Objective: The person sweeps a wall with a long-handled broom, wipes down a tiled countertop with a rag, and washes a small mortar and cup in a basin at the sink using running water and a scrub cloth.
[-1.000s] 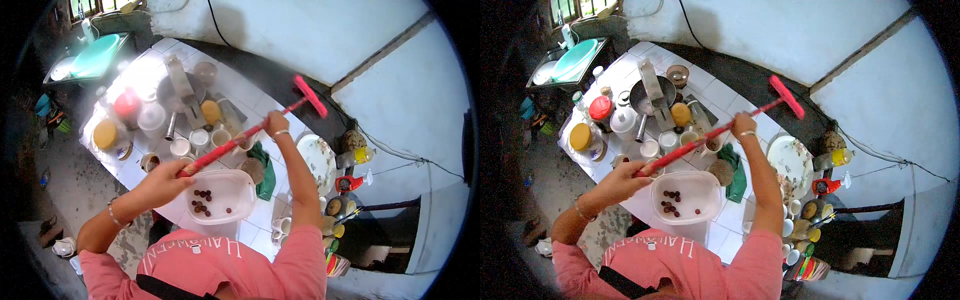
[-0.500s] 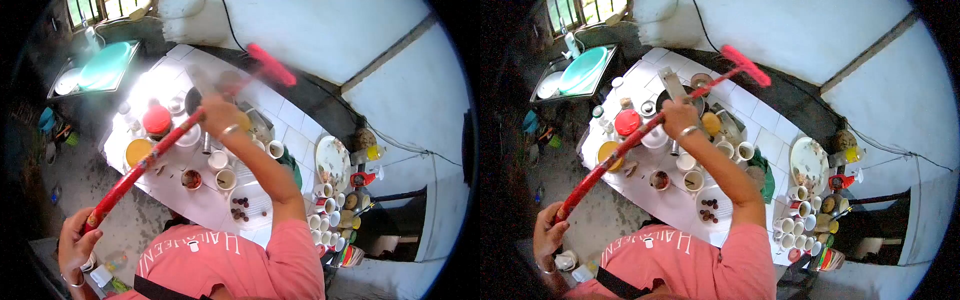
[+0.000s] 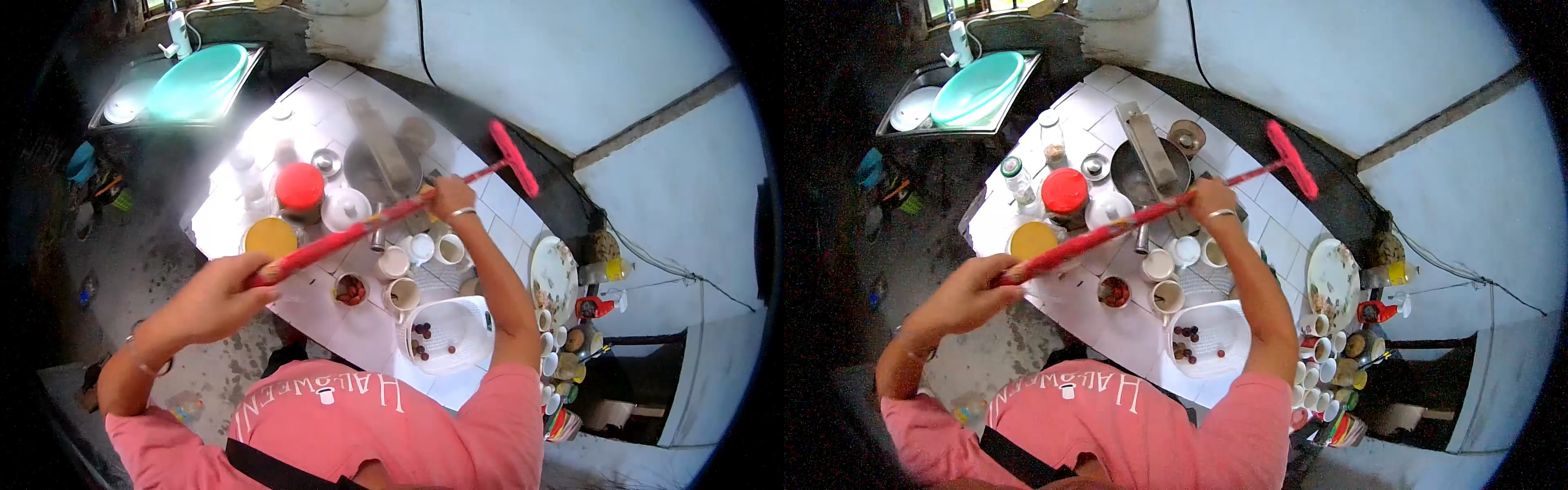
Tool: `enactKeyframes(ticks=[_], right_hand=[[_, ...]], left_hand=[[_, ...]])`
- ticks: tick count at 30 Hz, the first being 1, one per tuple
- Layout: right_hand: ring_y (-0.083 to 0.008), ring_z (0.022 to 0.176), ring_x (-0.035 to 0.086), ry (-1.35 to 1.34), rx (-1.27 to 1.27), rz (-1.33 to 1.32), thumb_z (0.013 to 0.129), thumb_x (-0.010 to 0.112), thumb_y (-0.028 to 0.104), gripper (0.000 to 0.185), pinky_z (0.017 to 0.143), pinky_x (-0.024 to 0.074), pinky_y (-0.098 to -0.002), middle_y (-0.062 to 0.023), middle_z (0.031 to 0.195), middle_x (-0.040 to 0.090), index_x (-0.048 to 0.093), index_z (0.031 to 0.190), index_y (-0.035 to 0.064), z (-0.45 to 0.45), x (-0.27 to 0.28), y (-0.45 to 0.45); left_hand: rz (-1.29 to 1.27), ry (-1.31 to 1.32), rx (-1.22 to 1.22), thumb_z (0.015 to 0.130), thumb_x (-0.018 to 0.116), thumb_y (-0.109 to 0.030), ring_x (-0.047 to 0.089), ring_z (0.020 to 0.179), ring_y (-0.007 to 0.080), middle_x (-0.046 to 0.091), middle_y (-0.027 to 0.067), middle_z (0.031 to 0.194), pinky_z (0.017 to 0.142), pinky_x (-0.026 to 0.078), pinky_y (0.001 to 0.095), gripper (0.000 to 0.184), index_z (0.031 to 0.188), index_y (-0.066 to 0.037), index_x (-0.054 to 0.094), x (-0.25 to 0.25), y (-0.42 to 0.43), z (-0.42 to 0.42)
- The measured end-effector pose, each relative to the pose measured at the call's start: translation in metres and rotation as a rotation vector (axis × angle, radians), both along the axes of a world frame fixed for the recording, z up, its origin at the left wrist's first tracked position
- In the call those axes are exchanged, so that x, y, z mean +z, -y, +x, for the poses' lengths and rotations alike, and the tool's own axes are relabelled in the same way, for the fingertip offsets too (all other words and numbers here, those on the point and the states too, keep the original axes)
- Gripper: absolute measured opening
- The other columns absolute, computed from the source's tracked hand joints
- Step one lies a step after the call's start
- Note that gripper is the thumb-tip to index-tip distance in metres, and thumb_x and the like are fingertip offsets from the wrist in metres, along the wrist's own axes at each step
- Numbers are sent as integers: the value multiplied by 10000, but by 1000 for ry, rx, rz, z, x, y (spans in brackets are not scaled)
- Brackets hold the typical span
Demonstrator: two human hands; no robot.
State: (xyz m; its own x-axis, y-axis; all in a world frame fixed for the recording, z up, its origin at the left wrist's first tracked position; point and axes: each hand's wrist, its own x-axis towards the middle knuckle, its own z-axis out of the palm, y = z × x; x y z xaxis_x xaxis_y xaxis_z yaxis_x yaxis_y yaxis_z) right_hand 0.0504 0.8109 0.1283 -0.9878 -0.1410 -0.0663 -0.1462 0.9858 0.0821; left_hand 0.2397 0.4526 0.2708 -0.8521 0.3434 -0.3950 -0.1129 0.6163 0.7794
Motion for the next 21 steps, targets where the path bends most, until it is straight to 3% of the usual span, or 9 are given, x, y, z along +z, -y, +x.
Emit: enactKeyframes(ticks=[5,6,10,13,18,21], right_hand=[[-320,834,626,-15,163,-149,728,641,374,316,699,506,-426,-178,898,635,669,832,76,-18,27,120],[-365,856,620,40,158,-184,736,646,356,313,742,507,-432,-183,1015,596,655,872,74,-20,32,140],[-352,808,625,-177,338,-269,733,638,303,262,700,510,-426,-173,921,593,617,871,82,-16,41,196],[-350,804,622,-158,283,-248,731,639,290,246,677,509,-433,-154,907,592,601,855,82,4,53,192],[-353,799,615,-57,176,-164,744,617,376,312,673,499,-456,-156,907,601,598,859,87,-4,38,131],[-359,786,616,-130,144,-191,728,625,406,336,687,501,-452,-161,886,606,622,834,87,-21,17,127]], left_hand=[[-68,34,305,791,606,-82,469,589,78,513,38,664,538,392,250,244,1009,13,554,59,53,39],[-88,-12,348,774,614,-87,471,581,85,517,42,659,538,392,249,257,1003,15,559,63,64,50],[-170,-342,394,691,649,-127,488,549,119,530,56,642,535,394,251,339,982,29,576,80,104,84],[-171,-301,400,641,664,-166,500,534,143,537,68,644,534,400,260,394,972,33,583,80,119,95],[33,-62,243,801,610,-96,471,540,87,530,26,654,510,387,241,243,1009,19,560,50,92,42],[117,-60,240,811,618,-108,455,576,66,523,3,680,520,384,231,228,1002,5,563,30,89,25]])
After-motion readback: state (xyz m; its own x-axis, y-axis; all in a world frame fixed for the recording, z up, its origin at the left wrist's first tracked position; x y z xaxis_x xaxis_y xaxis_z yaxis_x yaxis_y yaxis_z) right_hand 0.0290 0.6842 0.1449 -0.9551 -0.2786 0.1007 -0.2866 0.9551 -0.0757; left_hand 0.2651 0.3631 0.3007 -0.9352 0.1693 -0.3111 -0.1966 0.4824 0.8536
